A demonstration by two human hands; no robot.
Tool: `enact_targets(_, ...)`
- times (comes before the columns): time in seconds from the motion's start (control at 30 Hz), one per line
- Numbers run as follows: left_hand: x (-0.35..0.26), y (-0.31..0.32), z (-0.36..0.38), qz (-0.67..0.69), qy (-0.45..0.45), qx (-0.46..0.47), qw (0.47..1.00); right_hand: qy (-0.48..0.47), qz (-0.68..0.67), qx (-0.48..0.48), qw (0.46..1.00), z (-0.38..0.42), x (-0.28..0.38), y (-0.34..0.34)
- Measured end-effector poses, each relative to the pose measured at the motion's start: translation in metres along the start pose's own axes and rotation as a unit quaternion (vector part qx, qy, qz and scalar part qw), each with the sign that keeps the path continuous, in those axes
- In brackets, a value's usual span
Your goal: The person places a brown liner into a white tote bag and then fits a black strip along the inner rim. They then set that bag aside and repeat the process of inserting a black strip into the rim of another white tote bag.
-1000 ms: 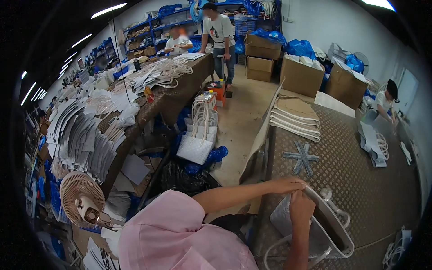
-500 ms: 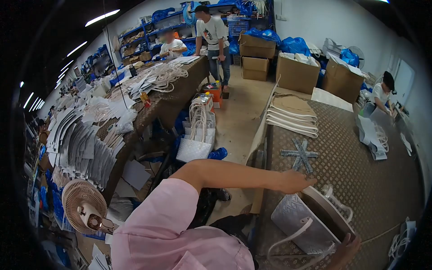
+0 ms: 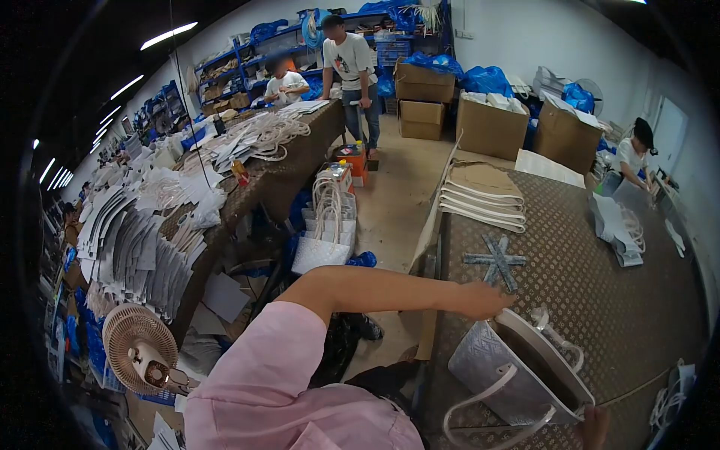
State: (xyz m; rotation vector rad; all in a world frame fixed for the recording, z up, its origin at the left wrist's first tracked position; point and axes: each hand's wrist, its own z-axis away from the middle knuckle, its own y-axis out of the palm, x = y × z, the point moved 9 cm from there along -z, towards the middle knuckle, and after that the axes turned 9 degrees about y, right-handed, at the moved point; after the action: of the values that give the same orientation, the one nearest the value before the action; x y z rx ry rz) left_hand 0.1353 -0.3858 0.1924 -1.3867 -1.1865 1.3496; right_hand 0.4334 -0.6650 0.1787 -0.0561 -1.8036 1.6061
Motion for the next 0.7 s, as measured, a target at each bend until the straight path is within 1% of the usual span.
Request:
enact_targets(0.03, -0.002, -0.005, 0.004, -0.001, 0.001, -0.003, 1.000, 0.054, -0.046, 0.005, 0.997, 0.004, -0.008, 0.000)
enact_targets(0.1, -0.023, -0.011, 0.010, -0.057, 0.100, 0.028, 0.993, 0.110, -0.095, 0.007, 0.989, 0.011, -0.010, -0.001)
enact_targets(0.2, -0.021, -0.005, 0.004, -0.091, 0.095, 0.048, 0.990, 0.100, -0.086, 0.025, 0.991, 0.010, 0.006, -0.004)
enact_targets(0.27, -0.020, 0.001, -0.001, -0.109, 0.114, 0.063, 0.985, 0.146, 0.023, 0.002, 0.989, 0.001, -0.009, -0.006)
enact_targets(0.3, -0.020, 0.003, -0.002, -0.131, 0.130, 0.077, 0.980, 0.150, 0.023, 0.001, 0.988, -0.005, -0.029, 0.001)
enact_targets(0.37, -0.024, -0.001, 0.000, -0.138, 0.143, 0.080, 0.977, 0.023, 0.116, -0.106, 0.987, -0.007, -0.046, 0.000)
enact_targets(0.4, -0.028, -0.004, 0.003, -0.147, 0.152, 0.082, 0.974, 0.029, 0.115, -0.106, 0.987, 0.000, -0.041, -0.004)
enact_targets(0.43, -0.032, -0.009, 0.007, -0.144, 0.157, 0.084, 0.973, 0.069, 0.105, -0.060, 0.990, 0.008, -0.023, -0.008)
enact_targets(0.47, -0.025, -0.021, 0.009, -0.096, 0.091, 0.056, 0.990, 0.109, 0.094, -0.013, 0.989, 0.016, -0.018, -0.005)
enact_targets(0.5, -0.017, -0.027, 0.012, -0.046, 0.023, 0.028, 0.998, 0.114, 0.094, -0.012, 0.989, 0.022, -0.022, 0.000)
enact_targets(0.53, -0.018, -0.020, 0.014, -0.047, 0.026, 0.028, 0.998, 0.141, 0.094, -0.082, 0.982, 0.027, -0.030, -0.005)
enact_targets(0.57, -0.007, -0.034, 0.022, 0.065, -0.010, -0.138, 0.988, 0.167, 0.093, -0.153, 0.970, 0.031, -0.036, -0.006)
enact_targets(0.6, 0.015, -0.039, 0.035, 0.179, -0.045, -0.293, 0.938, 0.172, 0.092, -0.155, 0.968, 0.019, -0.061, 0.016)
enact_targets(0.63, 0.032, -0.020, 0.029, 0.184, -0.037, -0.286, 0.940, 0.122, -0.104, -0.237, 0.958, 0.006, -0.093, 0.030)
enact_targets(0.67, 0.057, 0.013, 0.021, 0.313, -0.036, -0.350, 0.882, 0.074, -0.380, -0.178, 0.905, 0.014, -0.077, 0.048)
enact_targets(0.7, 0.049, 0.044, 0.010, 0.493, -0.042, -0.340, 0.800, 0.042, -0.626, -0.120, 0.770, 0.023, -0.051, 0.064)
